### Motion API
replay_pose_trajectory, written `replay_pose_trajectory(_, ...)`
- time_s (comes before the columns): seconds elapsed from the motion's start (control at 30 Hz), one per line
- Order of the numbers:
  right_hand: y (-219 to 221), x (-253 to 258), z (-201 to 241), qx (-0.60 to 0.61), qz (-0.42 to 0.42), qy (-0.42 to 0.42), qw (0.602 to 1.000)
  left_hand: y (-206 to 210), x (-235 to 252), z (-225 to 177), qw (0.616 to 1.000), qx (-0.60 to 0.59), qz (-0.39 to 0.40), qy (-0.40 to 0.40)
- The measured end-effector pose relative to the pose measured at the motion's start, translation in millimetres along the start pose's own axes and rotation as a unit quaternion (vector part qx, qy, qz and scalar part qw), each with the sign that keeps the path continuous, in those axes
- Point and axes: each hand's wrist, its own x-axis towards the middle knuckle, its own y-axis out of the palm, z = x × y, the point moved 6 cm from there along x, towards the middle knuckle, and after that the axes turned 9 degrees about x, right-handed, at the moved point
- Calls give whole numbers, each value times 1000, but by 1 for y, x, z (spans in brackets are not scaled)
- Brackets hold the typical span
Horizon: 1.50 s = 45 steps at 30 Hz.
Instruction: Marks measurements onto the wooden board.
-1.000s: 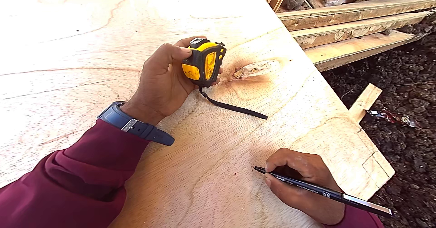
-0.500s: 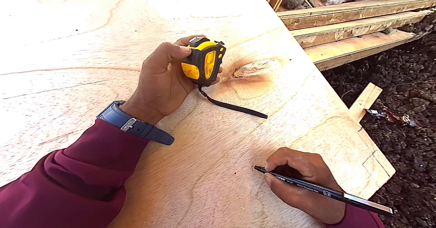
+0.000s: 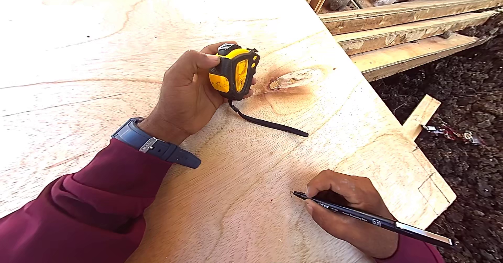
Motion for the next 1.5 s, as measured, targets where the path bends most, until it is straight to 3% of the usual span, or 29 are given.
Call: replay_pose_trajectory(1.5, -1, 0, -1, 12, -1, 4, 1000, -1, 1, 1, 1000, 6, 5, 3)
